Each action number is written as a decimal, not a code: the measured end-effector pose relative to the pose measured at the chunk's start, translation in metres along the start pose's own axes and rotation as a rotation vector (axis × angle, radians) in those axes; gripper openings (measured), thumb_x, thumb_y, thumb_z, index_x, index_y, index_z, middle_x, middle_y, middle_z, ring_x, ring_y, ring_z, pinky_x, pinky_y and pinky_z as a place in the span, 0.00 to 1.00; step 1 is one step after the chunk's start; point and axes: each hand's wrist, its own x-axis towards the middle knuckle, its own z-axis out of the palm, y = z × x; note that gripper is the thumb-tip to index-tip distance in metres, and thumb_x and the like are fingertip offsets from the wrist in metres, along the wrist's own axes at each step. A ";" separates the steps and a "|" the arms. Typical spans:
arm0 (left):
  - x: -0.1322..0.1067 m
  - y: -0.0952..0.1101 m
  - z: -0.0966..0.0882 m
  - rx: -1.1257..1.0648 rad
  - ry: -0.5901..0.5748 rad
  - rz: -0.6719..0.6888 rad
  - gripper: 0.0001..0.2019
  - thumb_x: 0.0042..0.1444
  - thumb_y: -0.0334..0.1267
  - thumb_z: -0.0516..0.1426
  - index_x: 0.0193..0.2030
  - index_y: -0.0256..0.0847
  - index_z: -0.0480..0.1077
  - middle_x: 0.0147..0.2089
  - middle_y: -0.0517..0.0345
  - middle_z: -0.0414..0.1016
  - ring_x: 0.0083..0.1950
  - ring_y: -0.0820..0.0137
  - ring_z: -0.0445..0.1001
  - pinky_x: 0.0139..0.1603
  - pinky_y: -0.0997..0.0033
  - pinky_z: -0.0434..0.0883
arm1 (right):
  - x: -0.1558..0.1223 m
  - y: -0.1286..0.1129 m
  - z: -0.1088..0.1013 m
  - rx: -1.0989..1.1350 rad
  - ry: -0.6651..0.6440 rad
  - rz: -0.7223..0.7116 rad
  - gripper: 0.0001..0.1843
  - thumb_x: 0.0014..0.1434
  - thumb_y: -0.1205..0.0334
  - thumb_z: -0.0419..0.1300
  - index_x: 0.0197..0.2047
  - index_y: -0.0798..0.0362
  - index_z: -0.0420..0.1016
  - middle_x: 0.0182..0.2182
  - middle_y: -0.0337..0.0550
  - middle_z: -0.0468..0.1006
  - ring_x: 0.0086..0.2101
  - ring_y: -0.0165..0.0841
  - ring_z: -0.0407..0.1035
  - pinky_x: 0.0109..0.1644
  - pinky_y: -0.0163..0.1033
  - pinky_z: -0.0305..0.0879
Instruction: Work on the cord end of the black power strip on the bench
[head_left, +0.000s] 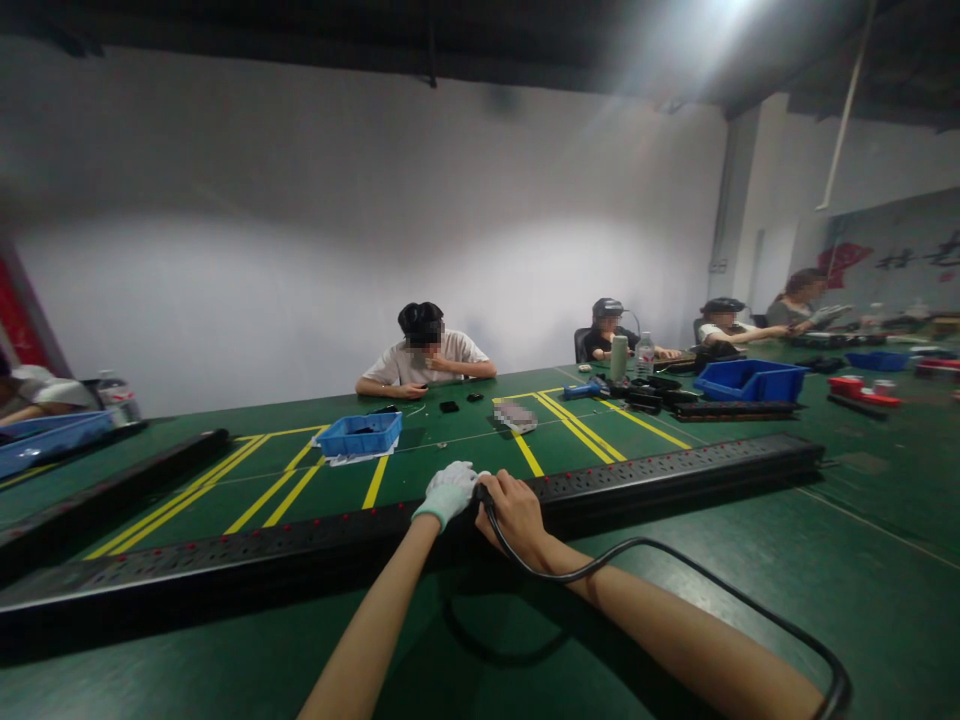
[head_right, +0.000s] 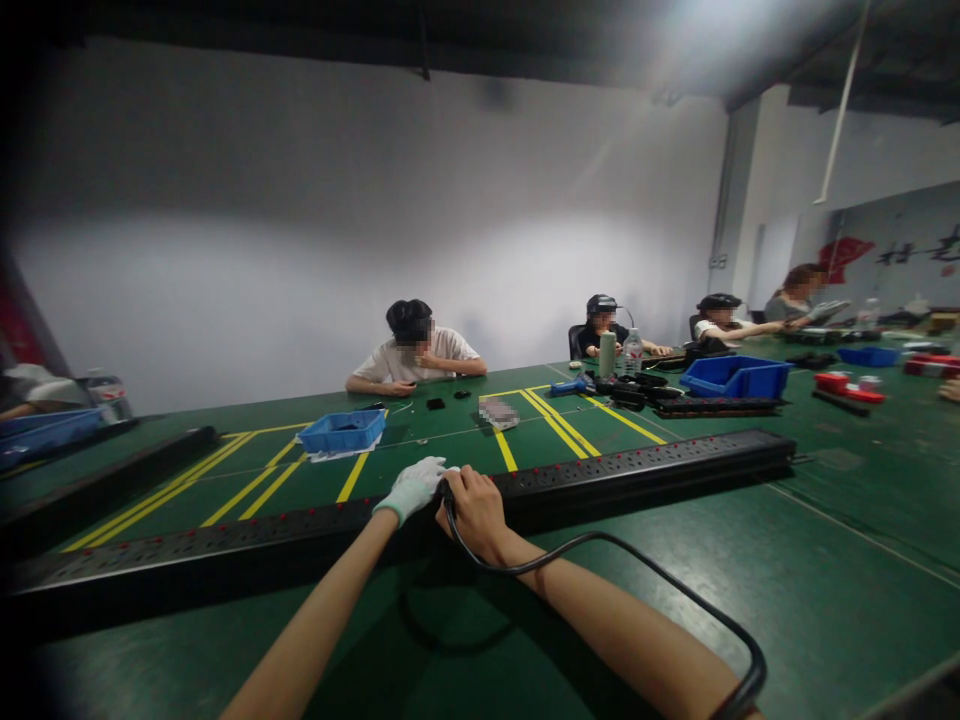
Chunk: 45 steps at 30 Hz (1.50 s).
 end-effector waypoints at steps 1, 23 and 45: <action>0.000 0.000 0.000 0.009 0.003 0.004 0.15 0.60 0.41 0.53 0.52 0.40 0.65 0.57 0.50 0.63 0.55 0.63 0.65 0.54 0.53 0.66 | 0.000 0.000 0.000 -0.002 0.004 0.001 0.14 0.52 0.64 0.54 0.45 0.51 0.66 0.36 0.42 0.66 0.33 0.33 0.61 0.41 0.36 0.56; -0.001 0.006 -0.005 0.068 -0.009 -0.124 0.14 0.62 0.41 0.46 0.42 0.51 0.73 0.51 0.57 0.73 0.66 0.53 0.49 0.59 0.34 0.38 | -0.001 0.000 -0.001 -0.001 -0.007 -0.006 0.18 0.53 0.64 0.54 0.48 0.50 0.65 0.37 0.43 0.67 0.35 0.34 0.62 0.43 0.37 0.56; 0.006 0.001 0.004 -0.094 0.076 -0.274 0.32 0.61 0.53 0.42 0.69 0.44 0.39 0.70 0.44 0.36 0.58 0.57 0.66 0.52 0.61 0.65 | -0.001 0.001 -0.004 0.010 -0.024 -0.013 0.16 0.53 0.64 0.54 0.47 0.50 0.66 0.36 0.43 0.67 0.33 0.33 0.61 0.41 0.36 0.56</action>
